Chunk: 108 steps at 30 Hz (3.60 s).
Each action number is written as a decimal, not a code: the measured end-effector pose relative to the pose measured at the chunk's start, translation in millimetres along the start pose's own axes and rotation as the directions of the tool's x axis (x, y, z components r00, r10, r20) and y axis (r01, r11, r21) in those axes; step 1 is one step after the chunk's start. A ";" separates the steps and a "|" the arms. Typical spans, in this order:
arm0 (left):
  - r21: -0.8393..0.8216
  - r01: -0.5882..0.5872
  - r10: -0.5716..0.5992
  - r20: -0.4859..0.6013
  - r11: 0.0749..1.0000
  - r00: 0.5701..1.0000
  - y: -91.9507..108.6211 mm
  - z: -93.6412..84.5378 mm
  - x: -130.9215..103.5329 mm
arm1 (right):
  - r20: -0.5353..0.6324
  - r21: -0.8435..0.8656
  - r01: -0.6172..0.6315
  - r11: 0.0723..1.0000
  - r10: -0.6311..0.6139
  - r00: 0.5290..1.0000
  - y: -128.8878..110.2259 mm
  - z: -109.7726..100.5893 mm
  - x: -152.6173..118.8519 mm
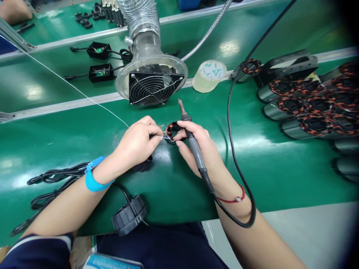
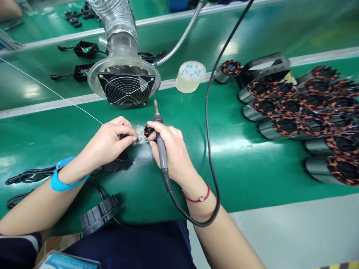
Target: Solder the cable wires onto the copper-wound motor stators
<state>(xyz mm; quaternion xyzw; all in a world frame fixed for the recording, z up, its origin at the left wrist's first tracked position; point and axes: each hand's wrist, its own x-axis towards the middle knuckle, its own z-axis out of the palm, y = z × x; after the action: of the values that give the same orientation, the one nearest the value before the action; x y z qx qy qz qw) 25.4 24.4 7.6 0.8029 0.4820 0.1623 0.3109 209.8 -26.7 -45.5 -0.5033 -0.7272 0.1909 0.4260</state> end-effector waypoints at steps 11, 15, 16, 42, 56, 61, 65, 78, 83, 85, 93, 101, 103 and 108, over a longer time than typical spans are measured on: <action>-0.058 0.005 -0.005 0.004 0.998 1.000 -5.9 -0.2 3.7 | -0.091 0.019 -0.004 1.000 0.006 0.996 -4.0 8.5 3.8; -0.058 0.018 -0.018 0.012 0.998 1.000 -5.6 0.4 3.7 | -0.215 0.068 -0.180 0.981 0.191 0.958 -23.2 -11.2 -18.9; -0.055 0.023 -0.022 0.015 0.998 1.000 -5.5 0.5 3.7 | -0.241 0.094 -0.183 0.979 0.201 0.950 -27.2 -14.0 -25.5; -0.067 0.054 -0.052 0.025 0.996 0.998 -12.0 1.2 6.7 | -0.422 0.132 -0.031 0.991 0.085 0.903 -22.3 6.5 -64.7; -0.081 0.065 -0.062 0.034 0.995 0.997 -11.1 0.7 7.4 | -0.380 0.161 -0.026 0.987 0.086 0.921 -22.1 5.8 -64.4; -0.088 0.072 -0.068 0.039 0.994 0.997 -11.1 0.6 7.8 | -0.401 0.146 0.017 0.989 0.044 0.915 -23.2 2.9 -60.8; -0.094 0.069 -0.066 0.035 0.993 0.997 -13.4 1.2 8.5 | -0.355 0.070 -0.007 0.998 0.032 0.934 -24.8 -5.7 -53.1; -0.099 0.080 -0.076 0.043 0.992 0.996 -14.2 0.7 10.0 | -0.014 0.110 -0.109 0.988 0.112 0.994 -15.8 -22.9 16.2; -0.108 0.080 -0.075 0.051 0.991 0.996 -11.4 -0.6 9.2 | -0.040 0.065 -0.066 0.996 0.069 0.997 -3.8 -0.4 14.3; -0.120 0.084 -0.078 0.053 0.989 0.996 -10.2 -1.0 9.3 | -0.063 0.052 -0.058 0.997 0.061 0.996 -0.8 8.2 9.6; -0.113 0.072 -0.065 0.069 0.991 0.996 -10.2 -1.7 8.2 | -0.113 0.058 0.024 0.998 -0.018 0.993 6.2 18.3 5.4; -0.116 0.276 -0.229 0.309 0.954 0.923 -18.6 -28.8 2.1 | -0.041 -0.100 0.083 0.992 -0.087 0.995 15.4 26.1 5.2; -0.290 0.391 -0.257 0.407 0.873 0.877 -19.8 -33.7 1.1 | -0.021 -0.179 0.083 0.980 -0.088 0.996 13.4 26.0 5.8; -0.518 0.507 -0.410 0.299 0.688 0.862 -19.5 -35.8 1.6 | 0.043 -0.339 0.029 0.940 -0.015 0.999 1.6 19.3 3.9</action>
<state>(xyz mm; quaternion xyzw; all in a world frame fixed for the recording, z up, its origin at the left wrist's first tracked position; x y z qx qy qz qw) -7.1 44.8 21.8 0.5322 0.5682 0.1537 0.6085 194.5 -19.7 -55.8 -0.5569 -0.7633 0.0680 0.3204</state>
